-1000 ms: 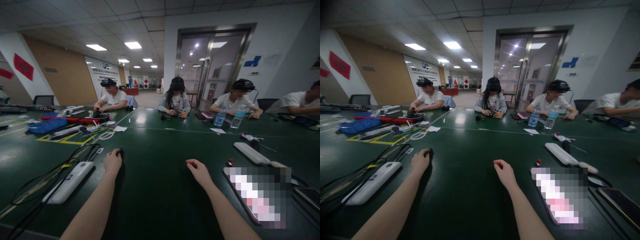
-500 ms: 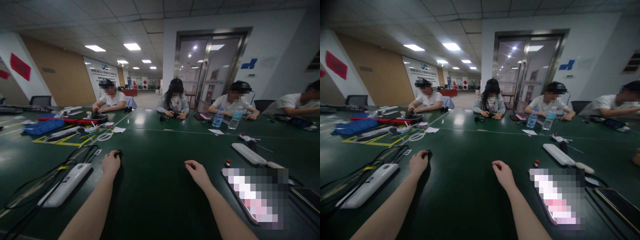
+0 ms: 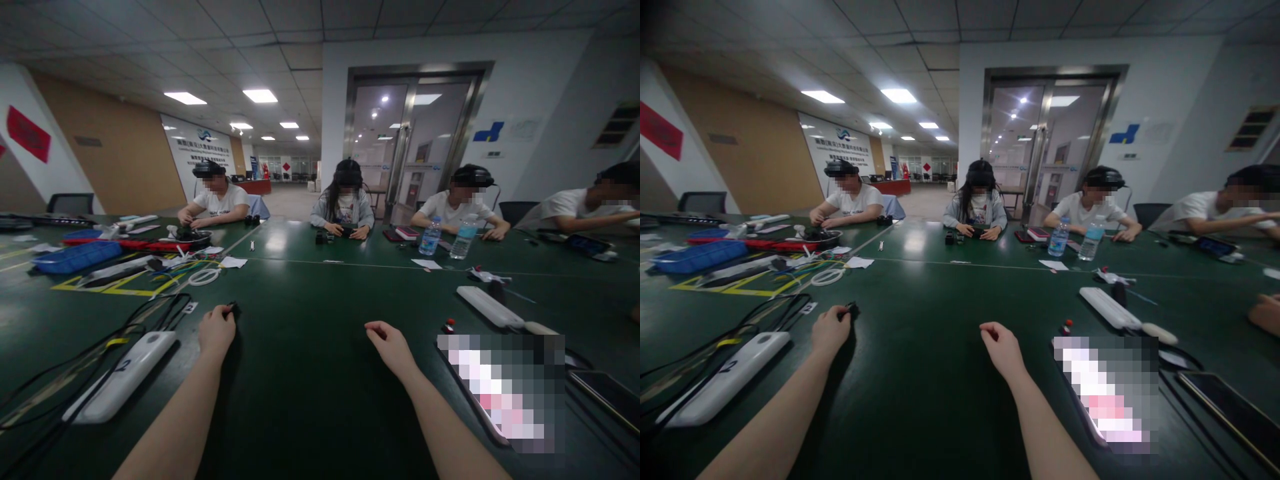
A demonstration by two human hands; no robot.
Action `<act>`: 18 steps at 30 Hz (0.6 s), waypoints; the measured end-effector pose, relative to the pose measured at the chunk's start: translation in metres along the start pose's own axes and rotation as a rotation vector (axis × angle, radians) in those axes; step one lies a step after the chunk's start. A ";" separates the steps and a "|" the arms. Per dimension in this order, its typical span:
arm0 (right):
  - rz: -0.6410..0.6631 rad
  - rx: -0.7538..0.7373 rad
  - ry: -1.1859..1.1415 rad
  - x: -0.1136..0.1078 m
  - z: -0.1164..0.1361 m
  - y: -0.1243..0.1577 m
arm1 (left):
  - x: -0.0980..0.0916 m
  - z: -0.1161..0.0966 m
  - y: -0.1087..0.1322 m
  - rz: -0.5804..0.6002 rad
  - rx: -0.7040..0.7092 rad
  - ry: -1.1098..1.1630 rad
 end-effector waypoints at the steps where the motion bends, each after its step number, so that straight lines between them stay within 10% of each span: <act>1: 0.002 -0.004 0.002 0.000 -0.001 0.000 | 0.000 0.000 0.000 -0.004 -0.002 0.006; 18: 0.007 -0.030 0.056 0.001 0.001 -0.001 | -0.001 0.000 0.001 -0.004 0.001 0.006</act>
Point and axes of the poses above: each hand's wrist, its own y-axis away from the middle knuckle, its own x-axis out of the palm, z = x × y, the point moved 6 cm from there along -y, towards the middle knuckle, and after that the axes turned 6 degrees about x, right-handed, at the moved point
